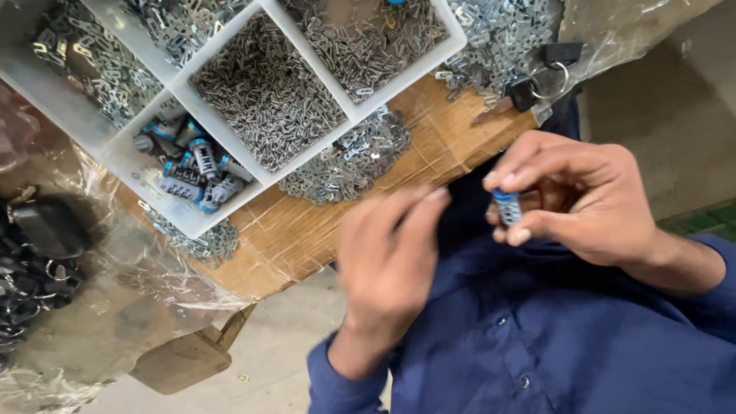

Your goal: The person assembles small cylindrical key components by inserting metal pins into a blue and silver housing. They repeatedly pick up pins from a tray and insert them into the cylinder, then place the assembled unit into a compartment.

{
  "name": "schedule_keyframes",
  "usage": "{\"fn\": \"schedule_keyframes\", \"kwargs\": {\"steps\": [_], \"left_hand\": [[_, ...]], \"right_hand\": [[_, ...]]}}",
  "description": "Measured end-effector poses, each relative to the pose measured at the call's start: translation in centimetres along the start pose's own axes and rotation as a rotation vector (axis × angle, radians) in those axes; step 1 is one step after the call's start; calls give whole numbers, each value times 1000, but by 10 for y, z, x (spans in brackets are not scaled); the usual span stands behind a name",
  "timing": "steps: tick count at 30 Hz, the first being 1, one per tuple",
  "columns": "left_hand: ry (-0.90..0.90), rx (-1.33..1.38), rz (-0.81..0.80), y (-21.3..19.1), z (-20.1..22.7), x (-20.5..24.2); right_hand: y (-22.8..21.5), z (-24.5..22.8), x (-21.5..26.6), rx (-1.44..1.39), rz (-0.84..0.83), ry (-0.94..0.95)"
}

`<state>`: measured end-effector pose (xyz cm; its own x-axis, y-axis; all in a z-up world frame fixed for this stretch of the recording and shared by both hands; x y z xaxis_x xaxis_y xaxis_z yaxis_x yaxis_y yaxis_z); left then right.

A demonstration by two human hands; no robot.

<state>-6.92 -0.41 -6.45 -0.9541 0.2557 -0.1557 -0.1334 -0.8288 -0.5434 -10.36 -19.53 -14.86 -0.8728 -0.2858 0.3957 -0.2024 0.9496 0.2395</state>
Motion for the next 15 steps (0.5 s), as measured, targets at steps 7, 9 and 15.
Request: {"fn": "schedule_keyframes", "kwargs": {"steps": [7,9,15], "left_hand": [[-93,386,107,1,-2,29],[-54,371,63,4,1,25],[-75,349,118,-31,-5,30]], "right_hand": [[18,-5,-11,179,-49,-16],[19,-9,-9,244,-39,-48],[56,5,-13,27,-146,4]]}}
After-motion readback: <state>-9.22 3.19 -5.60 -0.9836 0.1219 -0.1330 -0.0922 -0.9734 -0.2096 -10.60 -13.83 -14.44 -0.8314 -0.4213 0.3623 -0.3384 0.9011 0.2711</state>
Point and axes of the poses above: each hand's wrist, its own x-axis away from the middle knuckle, its own y-axis out of the palm, z = x × y, the point moved 7 cm from there along -x, towards the middle knuckle, and after that the axes turned 14 degrees about x, right-handed, at the moved point
